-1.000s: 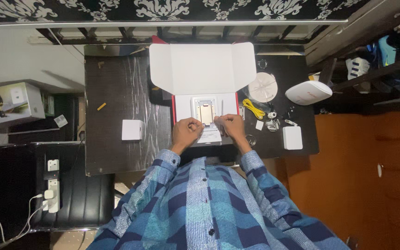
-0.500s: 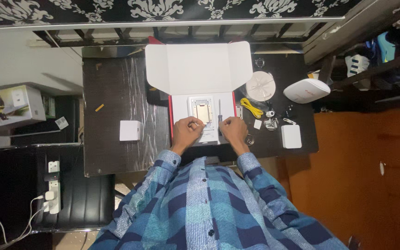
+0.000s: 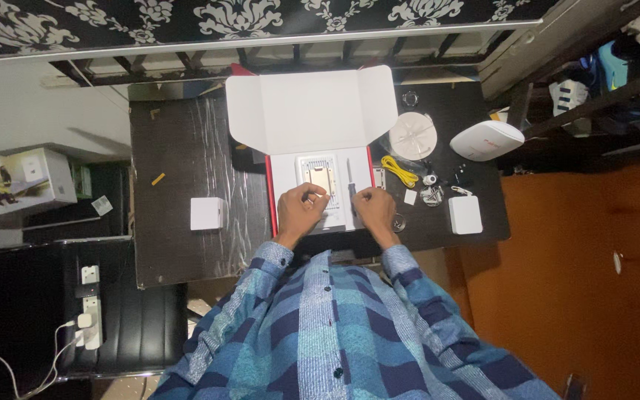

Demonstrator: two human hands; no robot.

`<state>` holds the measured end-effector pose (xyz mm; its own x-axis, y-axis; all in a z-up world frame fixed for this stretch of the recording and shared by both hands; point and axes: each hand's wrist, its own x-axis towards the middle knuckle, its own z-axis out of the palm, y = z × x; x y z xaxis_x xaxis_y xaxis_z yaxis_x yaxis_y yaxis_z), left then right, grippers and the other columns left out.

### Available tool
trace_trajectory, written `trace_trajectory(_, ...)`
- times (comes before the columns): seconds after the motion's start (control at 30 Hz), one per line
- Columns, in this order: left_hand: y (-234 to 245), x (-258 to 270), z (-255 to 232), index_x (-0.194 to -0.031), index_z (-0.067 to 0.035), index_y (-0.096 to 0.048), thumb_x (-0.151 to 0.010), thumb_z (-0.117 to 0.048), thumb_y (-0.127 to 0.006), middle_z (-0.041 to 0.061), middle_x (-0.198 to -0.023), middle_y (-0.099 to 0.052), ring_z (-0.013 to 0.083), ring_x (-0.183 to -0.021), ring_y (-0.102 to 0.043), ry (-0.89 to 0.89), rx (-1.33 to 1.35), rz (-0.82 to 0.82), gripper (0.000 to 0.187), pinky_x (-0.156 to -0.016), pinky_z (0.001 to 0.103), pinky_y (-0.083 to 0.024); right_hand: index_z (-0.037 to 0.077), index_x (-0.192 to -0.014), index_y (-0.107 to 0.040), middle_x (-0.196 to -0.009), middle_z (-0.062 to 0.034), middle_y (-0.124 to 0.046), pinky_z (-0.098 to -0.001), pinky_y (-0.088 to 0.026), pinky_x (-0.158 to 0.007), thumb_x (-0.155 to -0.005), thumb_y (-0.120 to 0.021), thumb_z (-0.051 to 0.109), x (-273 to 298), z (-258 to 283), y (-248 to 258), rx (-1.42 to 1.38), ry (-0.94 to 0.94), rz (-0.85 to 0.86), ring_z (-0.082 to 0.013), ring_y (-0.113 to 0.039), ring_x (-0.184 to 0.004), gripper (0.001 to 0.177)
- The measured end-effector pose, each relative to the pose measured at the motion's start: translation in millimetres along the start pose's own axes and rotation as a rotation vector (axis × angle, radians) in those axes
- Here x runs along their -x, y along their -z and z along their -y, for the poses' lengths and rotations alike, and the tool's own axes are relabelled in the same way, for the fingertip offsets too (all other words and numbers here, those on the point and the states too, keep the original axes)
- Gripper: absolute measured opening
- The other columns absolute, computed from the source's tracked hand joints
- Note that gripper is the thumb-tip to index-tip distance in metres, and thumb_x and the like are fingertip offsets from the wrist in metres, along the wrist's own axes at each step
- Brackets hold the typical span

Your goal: The person uses a screwdriver to remove screws from a white electronic device, then places a small rectangular component into the device and secures it with screws. The device remains on the table throughout the clip.

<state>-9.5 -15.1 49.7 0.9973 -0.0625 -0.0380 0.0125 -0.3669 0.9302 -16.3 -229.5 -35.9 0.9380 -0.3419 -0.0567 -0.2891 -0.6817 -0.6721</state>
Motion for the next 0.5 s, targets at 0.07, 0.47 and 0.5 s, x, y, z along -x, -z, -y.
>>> trace_trajectory(0.07,1.0,1.4,-6.3,-0.092,-0.008,-0.078,-0.082,-0.022,-0.080,0.005,-0.069,-0.074,0.0126,-0.059,-0.070,-0.056,-0.050,-0.029,0.018,-0.056,0.027,-0.053,0.008,-0.089,-0.081,-0.080,-0.0138,-0.078,-0.0370,-0.057,-0.069,-0.082,-0.074,0.027,-2.0,-12.1,4.8,-0.107,0.063,-0.001,-0.0248,-0.076,-0.072,0.021)
trace_trajectory(0.47,2.7,-9.7,-19.7,-0.116,-0.006,-0.073,-0.086,-0.023,-0.078,0.008,-0.084,-0.076,0.0127,-0.070,-0.074,0.006,0.193,-0.039,0.036,-0.060,0.027,-0.057,-0.002,-0.105,-0.076,-0.082,-0.0080,-0.076,-0.0265,-0.057,-0.061,-0.097,-0.068,0.018,20.2,12.8,53.2,-0.809,0.003,0.402,-0.0130,-0.072,-0.072,0.023)
trace_trajectory(0.5,2.6,-9.6,-16.2,-0.112,-0.007,-0.078,-0.088,-0.023,-0.077,0.008,-0.078,-0.078,0.0124,-0.068,-0.075,0.050,0.186,-0.003,0.030,-0.061,0.027,-0.057,-0.002,-0.105,-0.076,-0.082,-0.0083,-0.076,-0.0270,-0.057,-0.060,-0.096,-0.068,0.018,19.4,13.8,54.3,-0.833,-0.013,0.406,-0.0134,-0.072,-0.071,0.023)
